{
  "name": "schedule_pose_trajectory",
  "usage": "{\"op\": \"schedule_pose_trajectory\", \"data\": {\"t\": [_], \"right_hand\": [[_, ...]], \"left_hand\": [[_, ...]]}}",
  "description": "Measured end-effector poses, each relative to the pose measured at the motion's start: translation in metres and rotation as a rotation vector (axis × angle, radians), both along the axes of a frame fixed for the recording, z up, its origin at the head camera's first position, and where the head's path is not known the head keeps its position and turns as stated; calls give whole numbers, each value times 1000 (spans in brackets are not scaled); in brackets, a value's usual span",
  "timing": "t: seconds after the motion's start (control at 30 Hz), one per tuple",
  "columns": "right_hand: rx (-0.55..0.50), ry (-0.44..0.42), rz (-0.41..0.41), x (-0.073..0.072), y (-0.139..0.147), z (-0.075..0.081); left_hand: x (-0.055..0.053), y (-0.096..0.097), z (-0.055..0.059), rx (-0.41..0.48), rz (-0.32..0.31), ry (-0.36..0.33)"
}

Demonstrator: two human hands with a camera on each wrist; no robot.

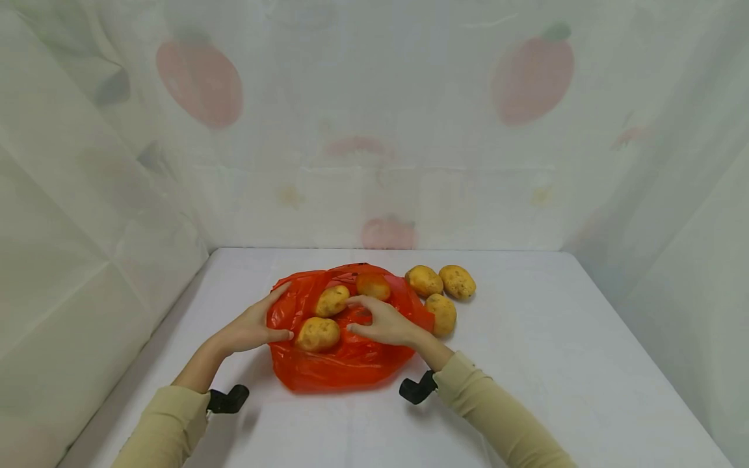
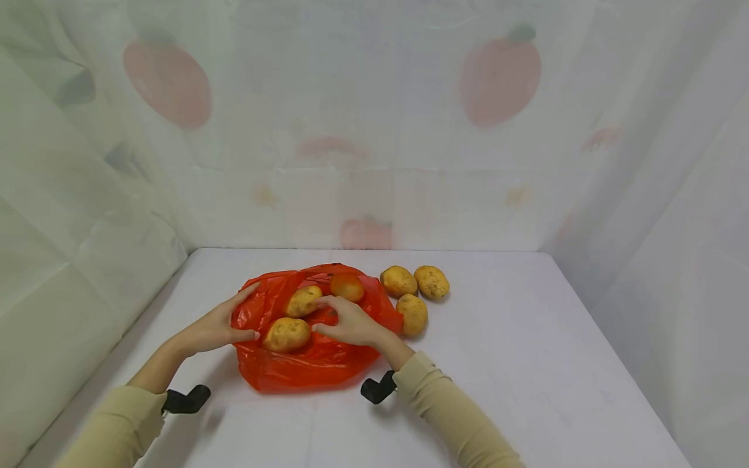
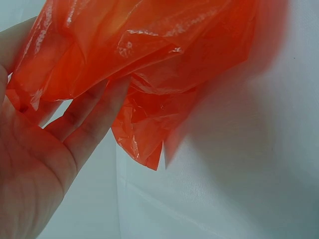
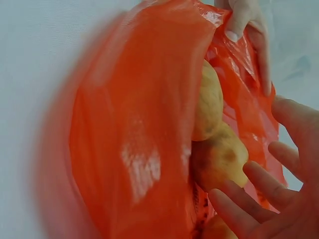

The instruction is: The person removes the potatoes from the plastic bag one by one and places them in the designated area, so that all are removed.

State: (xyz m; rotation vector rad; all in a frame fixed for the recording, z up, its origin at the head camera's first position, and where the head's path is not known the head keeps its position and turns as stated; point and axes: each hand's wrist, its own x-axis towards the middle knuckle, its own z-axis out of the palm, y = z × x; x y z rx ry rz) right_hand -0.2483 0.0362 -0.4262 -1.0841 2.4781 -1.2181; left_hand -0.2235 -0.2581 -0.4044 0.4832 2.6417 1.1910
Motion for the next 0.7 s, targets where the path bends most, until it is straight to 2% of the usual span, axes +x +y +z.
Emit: {"op": "schedule_pose_trajectory", "data": {"t": [0.17,0.4,0.7], "right_hand": [[-6,-58,-4,-2,-8,-4],[6,-203,-24,-3,-18,-10],[-39,-246,14,-5,-31,-20]], "left_hand": [[0,0,1,3,3,-6],[0,1,2,8,5,-10],[1,3,3,17,2,-15]]}}
